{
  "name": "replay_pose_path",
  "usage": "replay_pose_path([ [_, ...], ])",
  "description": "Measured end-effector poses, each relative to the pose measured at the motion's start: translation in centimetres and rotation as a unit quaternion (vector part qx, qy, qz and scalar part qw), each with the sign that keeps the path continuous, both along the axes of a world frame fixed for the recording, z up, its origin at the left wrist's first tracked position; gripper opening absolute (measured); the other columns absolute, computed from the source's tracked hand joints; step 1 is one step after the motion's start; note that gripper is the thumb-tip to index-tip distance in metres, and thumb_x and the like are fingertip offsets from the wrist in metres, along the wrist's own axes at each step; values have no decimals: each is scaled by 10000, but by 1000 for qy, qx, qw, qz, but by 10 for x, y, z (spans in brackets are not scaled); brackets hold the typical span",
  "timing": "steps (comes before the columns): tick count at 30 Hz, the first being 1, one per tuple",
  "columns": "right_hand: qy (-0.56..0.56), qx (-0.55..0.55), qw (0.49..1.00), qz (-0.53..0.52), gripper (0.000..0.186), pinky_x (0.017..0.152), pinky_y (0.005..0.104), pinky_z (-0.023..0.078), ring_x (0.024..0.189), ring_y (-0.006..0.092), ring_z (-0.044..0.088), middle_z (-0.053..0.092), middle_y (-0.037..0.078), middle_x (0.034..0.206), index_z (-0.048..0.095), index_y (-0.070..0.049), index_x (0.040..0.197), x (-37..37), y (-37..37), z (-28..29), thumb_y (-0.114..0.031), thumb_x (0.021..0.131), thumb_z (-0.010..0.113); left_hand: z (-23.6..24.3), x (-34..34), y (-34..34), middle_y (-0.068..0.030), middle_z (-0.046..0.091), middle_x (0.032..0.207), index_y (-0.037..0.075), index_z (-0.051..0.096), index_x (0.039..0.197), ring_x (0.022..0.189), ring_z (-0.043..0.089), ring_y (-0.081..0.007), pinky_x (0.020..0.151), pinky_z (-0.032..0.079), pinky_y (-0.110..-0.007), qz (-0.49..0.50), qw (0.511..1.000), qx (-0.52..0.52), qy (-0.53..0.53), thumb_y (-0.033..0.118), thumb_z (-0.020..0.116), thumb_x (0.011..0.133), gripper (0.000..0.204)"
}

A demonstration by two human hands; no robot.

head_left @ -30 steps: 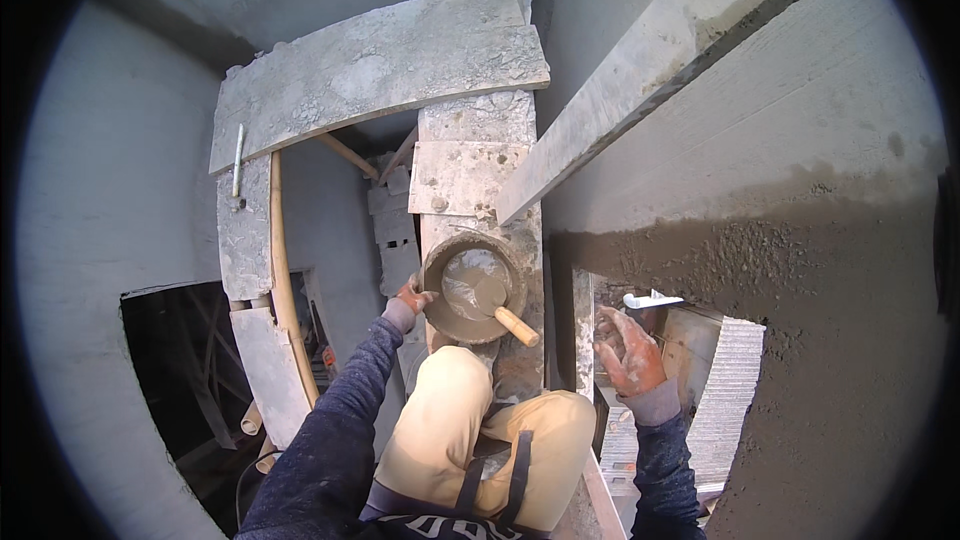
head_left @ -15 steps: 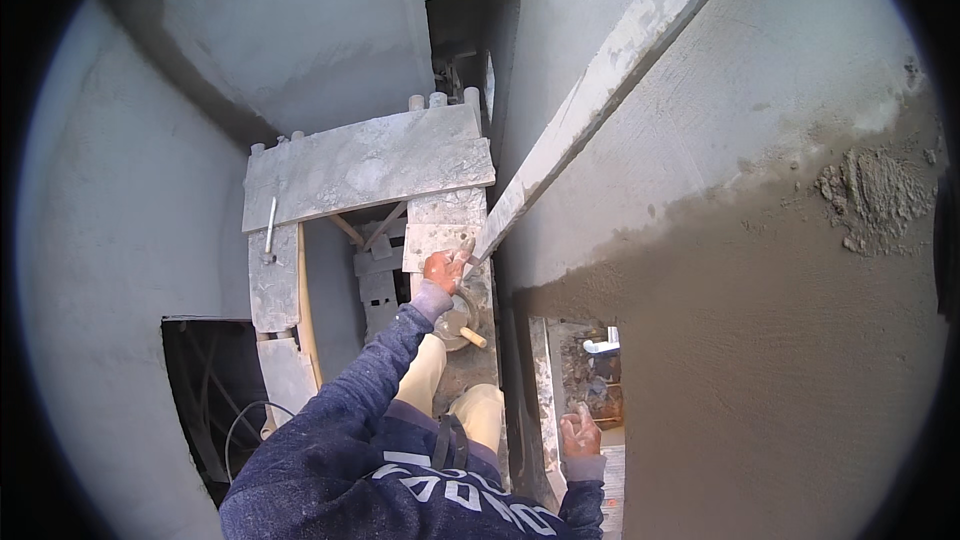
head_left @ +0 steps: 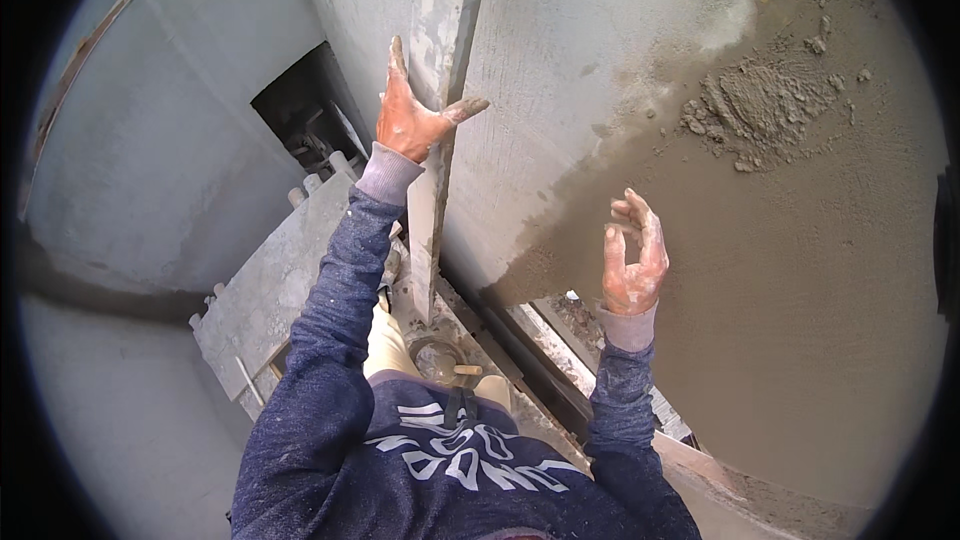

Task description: The person applies and smooths wet plaster on a curved wall using a trowel and a long straightedge. They repeatedly scoop plaster from a bucket, spread it along the wall, and level the surface with the straightedge to create a smooth finish.

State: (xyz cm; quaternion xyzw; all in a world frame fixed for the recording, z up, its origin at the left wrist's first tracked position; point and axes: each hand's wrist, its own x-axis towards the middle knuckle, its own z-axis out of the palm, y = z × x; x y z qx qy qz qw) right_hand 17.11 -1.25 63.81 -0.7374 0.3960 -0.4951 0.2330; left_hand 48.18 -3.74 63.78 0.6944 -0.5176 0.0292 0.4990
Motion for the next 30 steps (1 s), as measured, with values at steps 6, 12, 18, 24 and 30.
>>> replay_pose_path([
  [6,-45,-278,947,-151,478,838,409,467,978,289,549,576,140,1076,557,-29,1180,138,-100,50,-31,709,637,-15,39,-24,-222,428,1284,-61,271,1358,1166,459,-331,994,376,-402,-159,970,-70,172,158,826,571,987],
  [12,41,-278,885,-371,517,847,417,438,991,298,498,521,130,1100,544,-48,1182,189,-135,45,-102,684,670,11,155,-12,-54,443,934,31,222,1415,838,483,-167,844,440,-355,-252,918,-35,303,150,800,653,963],
  [18,32,-252,866,-431,528,887,428,414,1040,294,464,522,122,1116,509,-69,1205,214,-137,44,-129,706,671,53,266,-54,-39,487,953,38,253,1428,817,512,-135,816,467,-353,-234,906,-66,348,125,697,791,782],
  [24,-16,-194,887,-419,418,851,390,454,1002,268,522,544,115,1097,519,-58,1168,225,-117,53,-95,768,633,85,301,-88,-65,539,903,0,437,1250,758,525,-145,735,488,-320,-283,859,-126,407,88,637,846,460],
  [30,-166,137,760,-613,212,820,342,462,886,208,581,606,106,945,543,-24,1056,246,-28,-110,-117,868,575,71,309,-100,-81,561,876,2,523,1135,754,550,-168,761,512,-357,-225,864,-110,436,124,652,839,345],
])
